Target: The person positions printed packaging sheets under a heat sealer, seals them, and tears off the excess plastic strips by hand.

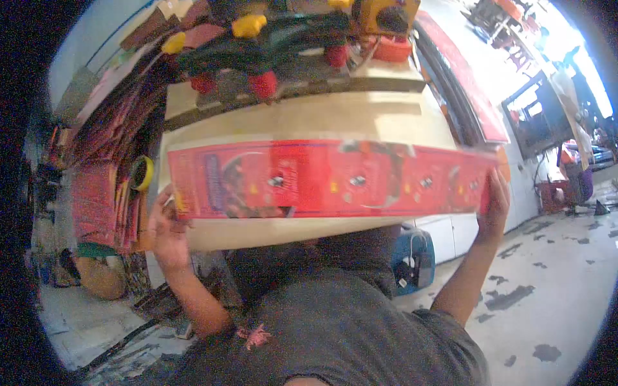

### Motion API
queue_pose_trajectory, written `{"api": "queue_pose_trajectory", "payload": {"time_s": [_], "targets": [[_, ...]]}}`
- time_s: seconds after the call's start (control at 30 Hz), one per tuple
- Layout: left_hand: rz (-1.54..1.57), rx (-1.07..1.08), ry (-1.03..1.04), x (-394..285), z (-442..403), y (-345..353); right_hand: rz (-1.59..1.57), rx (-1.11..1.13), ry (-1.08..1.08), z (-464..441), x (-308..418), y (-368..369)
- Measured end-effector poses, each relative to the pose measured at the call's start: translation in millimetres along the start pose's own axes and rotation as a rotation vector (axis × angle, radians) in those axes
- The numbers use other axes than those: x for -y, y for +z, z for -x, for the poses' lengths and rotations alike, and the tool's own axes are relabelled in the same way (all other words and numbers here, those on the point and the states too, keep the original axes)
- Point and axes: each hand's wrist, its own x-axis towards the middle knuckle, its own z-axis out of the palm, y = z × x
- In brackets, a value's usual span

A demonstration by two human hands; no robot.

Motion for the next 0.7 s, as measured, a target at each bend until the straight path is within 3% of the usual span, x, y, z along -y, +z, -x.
{"api": "queue_pose_trajectory", "payload": {"time_s": [0.03,0.1,0.17,0.27,0.43,0.7], "targets": [[-0.19,-0.142,-0.021,1,3,-1,0.064,0.03,-0.016,-1,18,20],[-0.203,-0.207,-0.079,8,7,-23,-0.207,0.198,0.261,-7,46,59],[-0.219,-0.272,-0.129,9,12,-38,-0.129,0.229,0.249,-10,50,82],[-0.493,-0.418,-0.087,5,11,-36,0.044,0.279,0.206,-14,52,107],[-0.682,-0.463,-0.024,1,1,-45,0.187,0.352,0.192,-25,45,134],[-0.982,-0.444,-0.027,10,-18,-53,-0.02,0.279,0.345,-29,35,164]]}}
